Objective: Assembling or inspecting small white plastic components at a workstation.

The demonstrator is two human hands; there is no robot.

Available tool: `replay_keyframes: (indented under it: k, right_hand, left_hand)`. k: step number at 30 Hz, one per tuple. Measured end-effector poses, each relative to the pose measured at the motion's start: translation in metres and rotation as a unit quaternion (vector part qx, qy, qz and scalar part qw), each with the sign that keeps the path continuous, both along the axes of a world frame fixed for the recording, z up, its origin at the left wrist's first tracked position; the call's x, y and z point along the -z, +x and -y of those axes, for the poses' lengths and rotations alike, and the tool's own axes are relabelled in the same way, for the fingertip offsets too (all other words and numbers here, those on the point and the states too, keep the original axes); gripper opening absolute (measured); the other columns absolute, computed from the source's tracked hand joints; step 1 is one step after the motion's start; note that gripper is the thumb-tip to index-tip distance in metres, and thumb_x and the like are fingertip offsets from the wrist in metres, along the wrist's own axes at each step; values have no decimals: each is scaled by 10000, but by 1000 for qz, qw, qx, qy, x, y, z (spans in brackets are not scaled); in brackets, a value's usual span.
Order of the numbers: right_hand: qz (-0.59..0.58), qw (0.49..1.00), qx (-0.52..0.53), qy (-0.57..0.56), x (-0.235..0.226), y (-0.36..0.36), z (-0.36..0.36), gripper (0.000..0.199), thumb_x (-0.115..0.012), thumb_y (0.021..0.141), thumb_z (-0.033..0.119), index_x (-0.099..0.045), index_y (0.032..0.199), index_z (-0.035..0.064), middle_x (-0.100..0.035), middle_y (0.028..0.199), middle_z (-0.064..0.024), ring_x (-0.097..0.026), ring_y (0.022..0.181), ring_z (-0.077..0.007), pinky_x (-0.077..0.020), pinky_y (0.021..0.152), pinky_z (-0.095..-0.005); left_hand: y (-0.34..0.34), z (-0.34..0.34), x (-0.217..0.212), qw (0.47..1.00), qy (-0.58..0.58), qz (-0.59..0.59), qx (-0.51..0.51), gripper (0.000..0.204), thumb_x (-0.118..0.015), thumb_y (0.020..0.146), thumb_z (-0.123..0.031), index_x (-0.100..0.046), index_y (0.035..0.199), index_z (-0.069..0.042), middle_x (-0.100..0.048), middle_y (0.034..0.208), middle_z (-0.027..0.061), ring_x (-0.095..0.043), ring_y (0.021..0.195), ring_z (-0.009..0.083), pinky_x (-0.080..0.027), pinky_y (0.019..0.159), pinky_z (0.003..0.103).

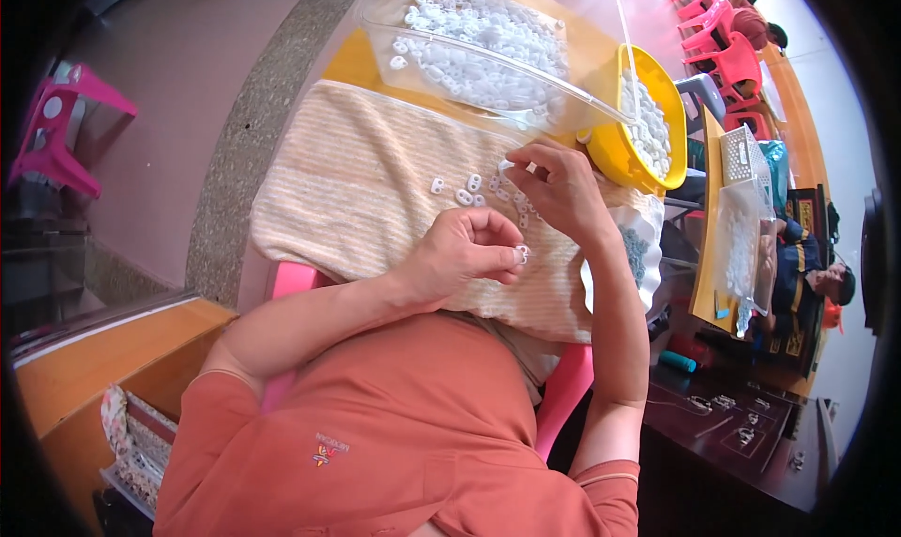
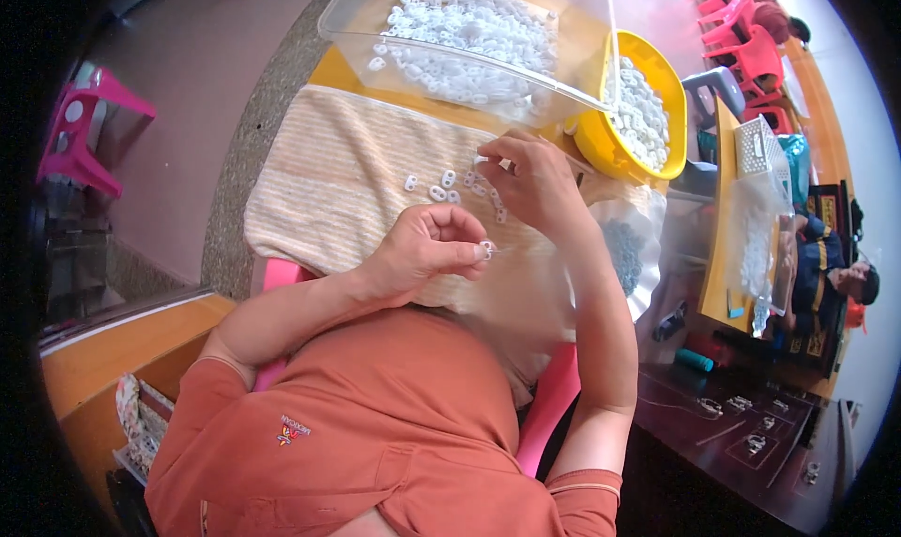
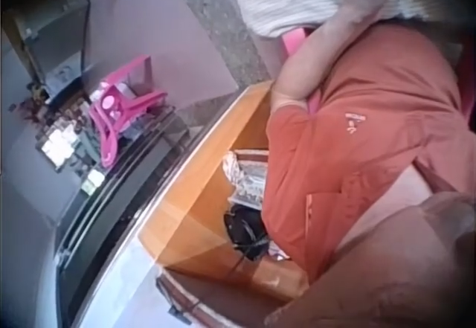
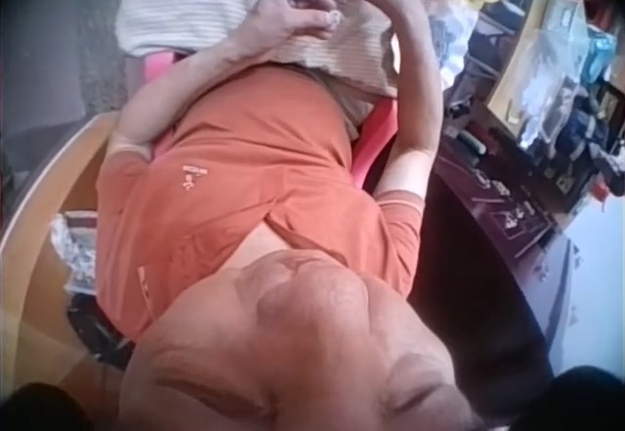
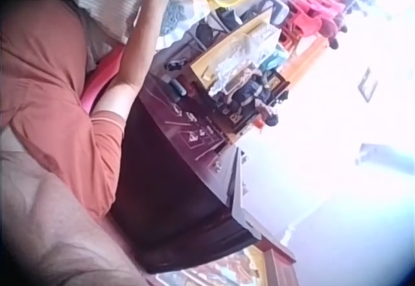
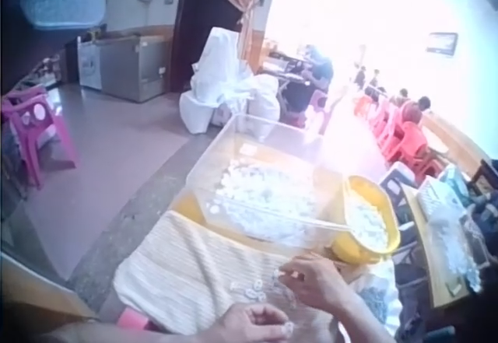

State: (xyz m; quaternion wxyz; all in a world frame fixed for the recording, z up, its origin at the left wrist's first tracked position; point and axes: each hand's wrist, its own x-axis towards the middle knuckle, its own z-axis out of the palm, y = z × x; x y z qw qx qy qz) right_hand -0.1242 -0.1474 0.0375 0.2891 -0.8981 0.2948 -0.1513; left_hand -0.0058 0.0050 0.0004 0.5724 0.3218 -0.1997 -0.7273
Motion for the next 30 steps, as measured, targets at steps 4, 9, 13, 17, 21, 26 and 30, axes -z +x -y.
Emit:
replay_keyframes:
  k: [4,9,13,17,21,26,30]
  right_hand:
    - [101,995,6,15,-25,12,-3,110,-690,805,59,-680,904,11,-648,805,-81,-609,655,-134,-474,587,-261]
    - [130,989,64,-32,-65,24,36,144,-693,827,98,-694,950,24,-635,667,-29,-532,562,-52,-431,523,-210]
    - [127,991,35,-2,-80,43,76,190,-700,832,131,-698,962,-9,-636,697,6,-503,594,-15,-408,531,-189]
    - [-11,997,17,73,-86,70,110,261,-710,822,204,-691,969,-11,-641,724,-8,-544,604,-56,-449,539,-211]
    - [-149,985,-41,74,-57,96,143,368,-722,796,233,-649,1073,2,-649,861,-55,-603,611,-110,-504,526,-251]
    - [-239,942,-144,-185,-24,109,177,374,-711,759,182,-643,1084,11,-650,1036,-163,-634,914,-290,-498,818,-365]
    - [-250,941,-168,-152,-17,114,180,295,-696,736,137,-662,986,-16,-670,921,-180,-643,843,-300,-504,767,-365]
  left_hand:
    - [2,1,0,1000,2,20,7,153,-661,831,-17,-629,978,11,-663,865,61,-643,774,121,-542,706,258]
    - [2,1,-2,1000,20,5,-2,157,-680,819,-23,-650,969,12,-668,880,53,-637,784,105,-527,700,243]
    - [5,2,0,1000,4,10,-7,173,-663,842,-37,-624,988,47,-662,891,96,-647,774,145,-560,700,271]
    - [9,3,-2,1000,11,-2,-3,145,-666,840,-32,-630,960,40,-662,866,87,-646,761,135,-559,682,263]
    - [10,7,-1,999,30,-14,-5,125,-677,833,-33,-637,932,31,-661,829,75,-641,738,123,-558,657,257]
    - [12,8,3,999,26,-30,2,113,-678,832,-37,-639,915,29,-660,810,69,-631,715,109,-549,646,250]
    - [16,10,2,1000,11,-21,5,98,-672,832,-33,-641,899,31,-658,795,63,-624,695,98,-541,639,240]
